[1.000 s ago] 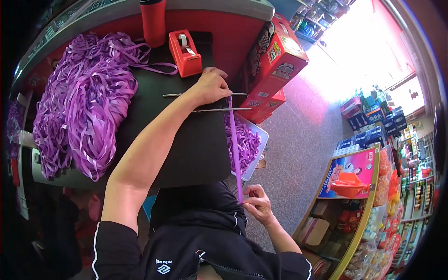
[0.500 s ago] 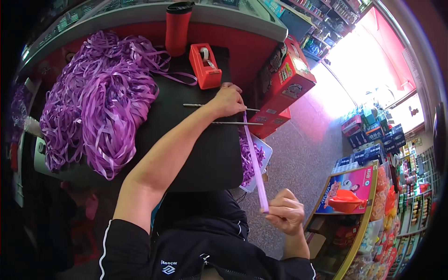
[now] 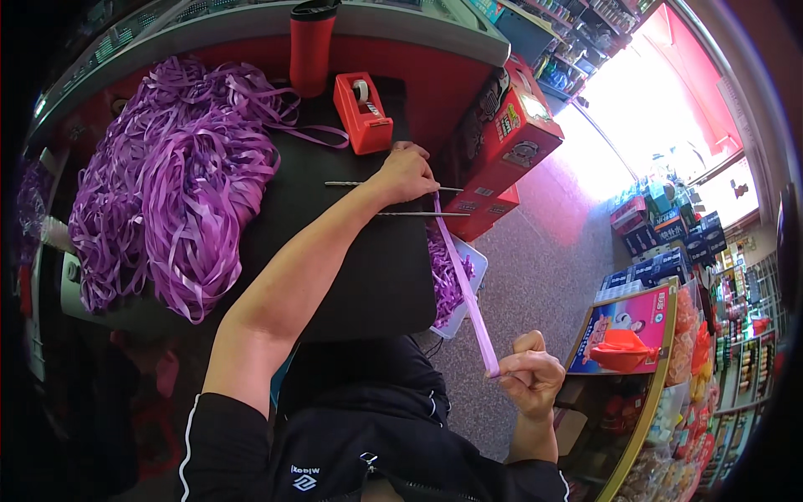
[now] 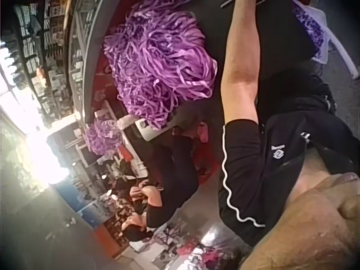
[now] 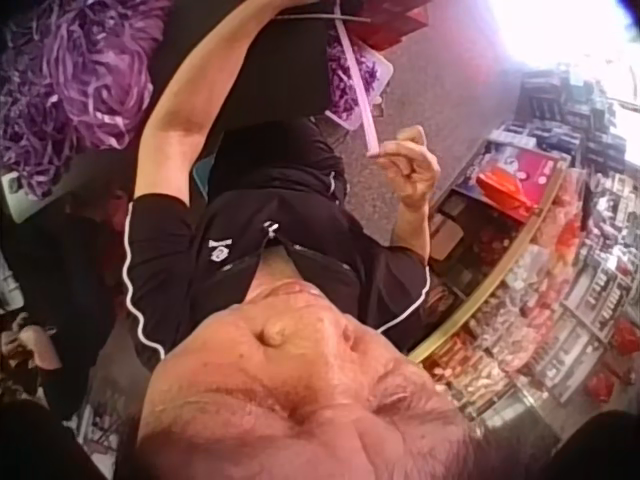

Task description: Assembling purple ribbon decorations by wrapping them around metal guide rods and placing them in a container.

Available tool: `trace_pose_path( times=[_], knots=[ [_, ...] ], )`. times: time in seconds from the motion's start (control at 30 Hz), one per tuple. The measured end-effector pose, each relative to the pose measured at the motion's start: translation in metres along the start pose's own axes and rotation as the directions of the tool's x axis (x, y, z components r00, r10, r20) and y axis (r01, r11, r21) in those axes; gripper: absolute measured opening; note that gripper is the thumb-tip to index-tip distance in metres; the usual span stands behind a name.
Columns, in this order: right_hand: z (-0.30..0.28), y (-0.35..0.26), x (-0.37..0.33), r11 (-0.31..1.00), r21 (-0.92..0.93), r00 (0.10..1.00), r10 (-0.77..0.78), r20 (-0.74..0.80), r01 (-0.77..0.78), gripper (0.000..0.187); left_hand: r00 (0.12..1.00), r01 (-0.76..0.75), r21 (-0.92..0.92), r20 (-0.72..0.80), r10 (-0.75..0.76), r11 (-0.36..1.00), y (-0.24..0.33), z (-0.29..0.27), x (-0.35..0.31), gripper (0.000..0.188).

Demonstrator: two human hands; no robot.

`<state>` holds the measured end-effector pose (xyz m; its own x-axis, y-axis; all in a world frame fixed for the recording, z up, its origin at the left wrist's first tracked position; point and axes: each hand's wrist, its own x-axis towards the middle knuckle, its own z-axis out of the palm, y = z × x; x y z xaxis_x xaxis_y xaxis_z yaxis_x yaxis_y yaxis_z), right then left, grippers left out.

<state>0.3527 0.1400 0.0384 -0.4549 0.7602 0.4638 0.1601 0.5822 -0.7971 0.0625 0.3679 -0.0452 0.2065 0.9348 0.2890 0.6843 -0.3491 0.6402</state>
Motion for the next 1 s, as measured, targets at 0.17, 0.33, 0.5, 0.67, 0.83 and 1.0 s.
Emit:
trace_pose_path(
  times=[0.17,0.33,0.5,0.67,0.83,1.0],
  knots=[
    [0.004,0.020,0.000,0.965,0.228,0.984,-0.102,-0.146,0.133,0.027,1.000,0.004,0.002,0.000,-0.004,1.000,0.001,0.001,0.001,0.023],
    [-0.006,0.015,-0.008,0.818,0.471,0.924,0.382,-0.019,-0.329,0.026,1.000,0.002,0.016,0.003,-0.002,1.000,0.002,0.002,0.000,0.023],
    [0.001,0.025,-0.036,0.724,0.245,0.764,0.622,0.171,-0.644,0.027,1.000,0.008,0.017,0.009,-0.008,1.000,0.002,-0.001,-0.001,0.024],
    [0.010,0.048,-0.069,0.783,0.128,0.784,0.570,0.246,-0.609,0.026,1.000,0.012,0.010,0.023,-0.013,1.000,0.003,-0.001,0.000,0.024],
    [0.020,0.051,-0.082,0.675,0.360,0.752,0.644,0.141,-0.645,0.023,0.999,0.019,0.020,0.036,-0.020,1.000,0.005,-0.004,-0.001,0.024],
    [0.015,0.043,-0.076,0.788,0.392,0.868,0.494,0.057,-0.474,0.017,0.999,0.028,0.011,0.047,-0.028,1.000,0.006,-0.004,-0.001,0.025]
  ],
)
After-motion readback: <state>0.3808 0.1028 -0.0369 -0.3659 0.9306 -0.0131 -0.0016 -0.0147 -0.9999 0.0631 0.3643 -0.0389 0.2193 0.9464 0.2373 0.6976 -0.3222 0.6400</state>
